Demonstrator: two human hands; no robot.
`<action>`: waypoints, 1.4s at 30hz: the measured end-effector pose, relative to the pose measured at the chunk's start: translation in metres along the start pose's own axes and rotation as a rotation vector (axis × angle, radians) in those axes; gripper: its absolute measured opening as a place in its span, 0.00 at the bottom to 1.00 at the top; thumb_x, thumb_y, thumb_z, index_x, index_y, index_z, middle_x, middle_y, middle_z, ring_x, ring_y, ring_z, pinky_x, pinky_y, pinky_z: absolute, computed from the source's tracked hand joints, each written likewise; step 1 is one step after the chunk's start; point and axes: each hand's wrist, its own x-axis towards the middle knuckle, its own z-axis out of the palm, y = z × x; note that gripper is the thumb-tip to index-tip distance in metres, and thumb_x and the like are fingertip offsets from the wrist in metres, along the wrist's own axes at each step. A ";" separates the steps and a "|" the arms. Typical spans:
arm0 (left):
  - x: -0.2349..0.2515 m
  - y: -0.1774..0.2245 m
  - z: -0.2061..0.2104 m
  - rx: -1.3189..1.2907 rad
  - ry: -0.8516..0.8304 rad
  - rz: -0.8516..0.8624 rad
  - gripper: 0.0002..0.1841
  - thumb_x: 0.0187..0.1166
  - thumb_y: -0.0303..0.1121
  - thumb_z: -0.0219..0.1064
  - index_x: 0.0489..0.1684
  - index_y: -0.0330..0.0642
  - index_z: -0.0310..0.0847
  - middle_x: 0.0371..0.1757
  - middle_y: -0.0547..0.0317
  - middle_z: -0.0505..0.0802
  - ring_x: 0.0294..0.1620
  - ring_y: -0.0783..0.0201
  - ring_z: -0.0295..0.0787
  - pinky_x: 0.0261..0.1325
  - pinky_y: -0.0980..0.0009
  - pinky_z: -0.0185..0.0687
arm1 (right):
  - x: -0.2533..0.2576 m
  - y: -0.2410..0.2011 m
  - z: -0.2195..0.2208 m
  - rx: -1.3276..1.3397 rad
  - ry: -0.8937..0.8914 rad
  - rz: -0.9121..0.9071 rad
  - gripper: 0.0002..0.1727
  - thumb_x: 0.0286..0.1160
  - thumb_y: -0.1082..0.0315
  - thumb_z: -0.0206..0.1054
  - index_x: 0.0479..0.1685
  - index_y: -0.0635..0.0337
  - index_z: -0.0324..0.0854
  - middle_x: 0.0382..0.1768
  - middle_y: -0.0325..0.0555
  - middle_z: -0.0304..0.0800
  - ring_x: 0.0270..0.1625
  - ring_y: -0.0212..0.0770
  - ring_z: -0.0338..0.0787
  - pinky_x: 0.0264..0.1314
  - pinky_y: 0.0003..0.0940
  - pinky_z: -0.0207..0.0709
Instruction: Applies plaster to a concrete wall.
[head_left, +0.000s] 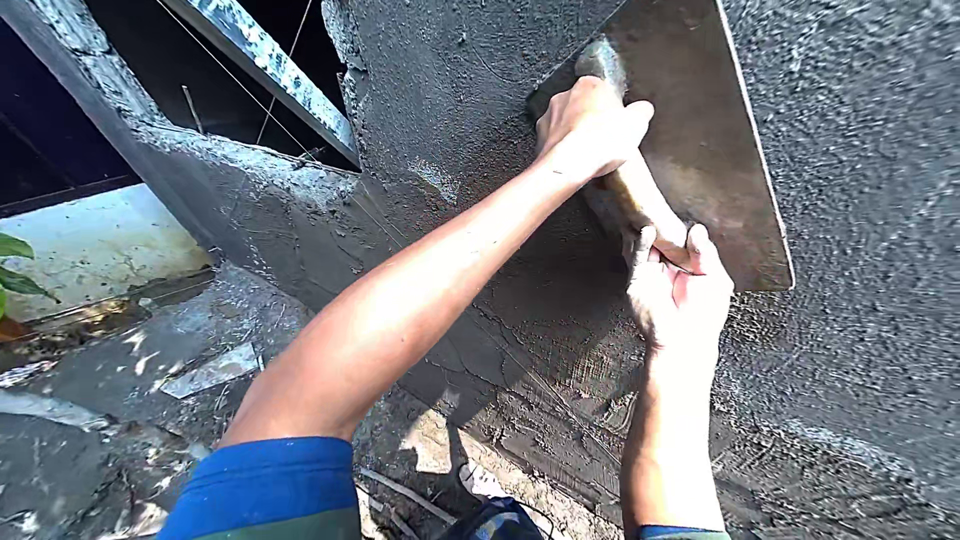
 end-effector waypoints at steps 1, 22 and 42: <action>-0.003 0.009 0.004 0.012 0.000 0.028 0.18 0.81 0.48 0.65 0.34 0.40 0.84 0.41 0.48 0.91 0.48 0.53 0.89 0.48 0.48 0.82 | -0.001 -0.007 -0.002 0.009 -0.008 -0.013 0.16 0.94 0.57 0.48 0.67 0.58 0.67 0.56 0.52 0.82 0.59 0.44 0.90 0.67 0.39 0.85; -0.312 -0.060 0.126 -0.772 -0.435 0.106 0.17 0.80 0.36 0.69 0.61 0.35 0.81 0.48 0.52 0.93 0.48 0.63 0.92 0.57 0.61 0.90 | -0.299 -0.105 -0.136 -0.442 0.109 -0.208 0.17 0.90 0.60 0.47 0.58 0.51 0.82 0.54 0.45 0.95 0.57 0.41 0.94 0.57 0.43 0.91; -0.449 -0.329 0.105 -1.329 0.426 -0.493 0.17 0.91 0.27 0.36 0.69 0.38 0.67 0.55 0.57 0.89 0.54 0.68 0.89 0.59 0.65 0.89 | -0.292 0.114 -0.180 -0.579 -0.115 0.553 0.15 0.78 0.81 0.57 0.56 0.59 0.82 0.47 0.42 0.95 0.52 0.37 0.93 0.60 0.39 0.88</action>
